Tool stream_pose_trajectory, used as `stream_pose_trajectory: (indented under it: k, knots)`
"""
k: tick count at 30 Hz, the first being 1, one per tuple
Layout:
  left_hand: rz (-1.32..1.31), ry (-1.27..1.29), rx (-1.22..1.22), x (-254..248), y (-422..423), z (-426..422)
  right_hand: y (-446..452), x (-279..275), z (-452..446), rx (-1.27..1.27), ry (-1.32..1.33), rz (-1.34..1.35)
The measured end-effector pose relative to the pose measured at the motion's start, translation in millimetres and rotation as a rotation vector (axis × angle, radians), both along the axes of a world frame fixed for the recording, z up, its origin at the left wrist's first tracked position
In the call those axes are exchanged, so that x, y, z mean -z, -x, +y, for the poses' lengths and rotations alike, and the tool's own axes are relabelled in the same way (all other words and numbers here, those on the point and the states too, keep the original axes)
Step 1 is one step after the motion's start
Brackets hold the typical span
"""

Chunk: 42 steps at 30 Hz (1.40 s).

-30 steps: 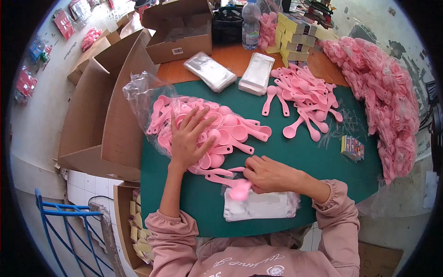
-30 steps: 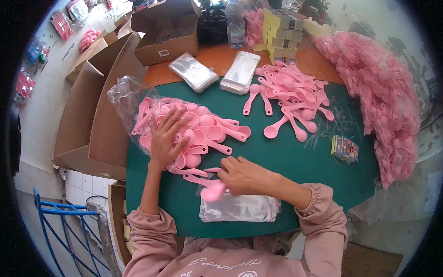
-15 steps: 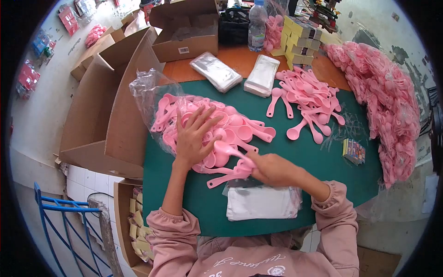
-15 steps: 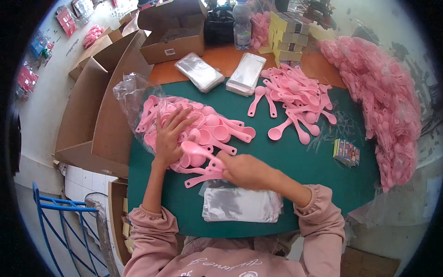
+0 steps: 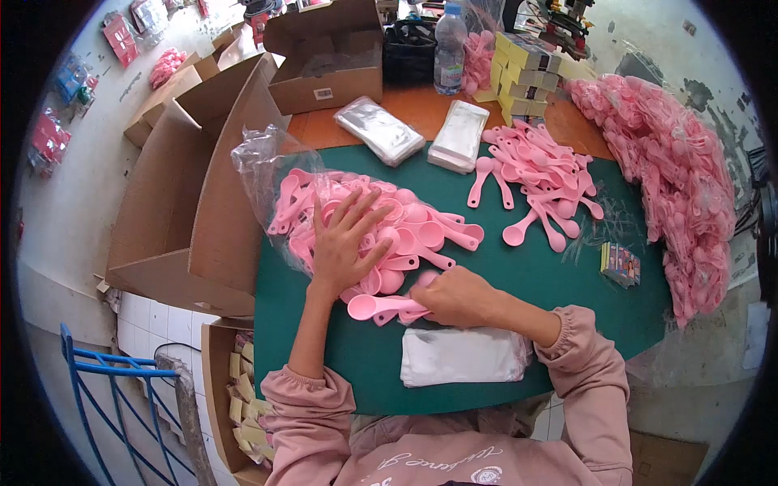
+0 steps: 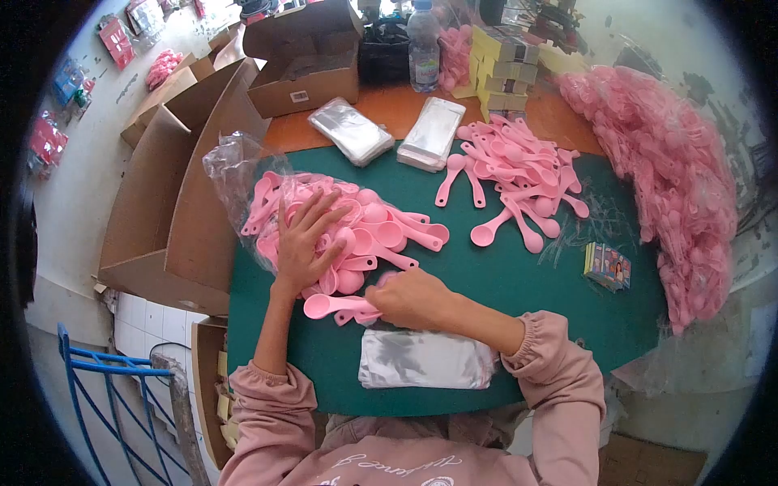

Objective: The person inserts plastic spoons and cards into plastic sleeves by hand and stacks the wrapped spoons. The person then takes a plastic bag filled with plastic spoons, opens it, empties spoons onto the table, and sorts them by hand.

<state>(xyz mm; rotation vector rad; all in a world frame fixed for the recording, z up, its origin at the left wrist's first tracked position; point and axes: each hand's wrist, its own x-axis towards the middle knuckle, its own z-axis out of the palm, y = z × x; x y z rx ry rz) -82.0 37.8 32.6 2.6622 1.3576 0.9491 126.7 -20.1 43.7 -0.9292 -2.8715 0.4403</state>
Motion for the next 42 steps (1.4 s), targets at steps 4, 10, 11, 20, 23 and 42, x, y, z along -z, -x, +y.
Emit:
stream_pose_trajectory:
  k: [4, 10, 11, 20, 23, 42]
  knots:
    - [0.005, 0.006, -0.007, 0.9, -0.3, -0.5, -4.1, -8.2, 0.5, 0.016, -0.016, 0.013]
    - [0.020, 0.010, -0.008, 0.3, -0.7, -0.4, -13.9, -2.2, 18.9, 0.091, -0.122, 0.105]
    - [0.016, 0.007, -0.009, -0.5, -1.1, -0.5, -14.0, 4.3, 21.2, 0.054, -0.193, 0.111]
    - [-0.318, -0.236, -0.081, -33.5, -1.0, -25.3, -14.3, -1.2, 19.4, 0.146, -0.105, -0.099]
    - [-0.248, -0.156, 0.284, -28.5, -25.8, -87.0, -23.8, -18.5, 16.8, 0.145, 0.028, -0.191]
    - [0.069, 0.125, 0.457, -14.3, -58.1, -157.4, -67.8, -24.7, -6.8, 0.433, 0.004, -0.298]
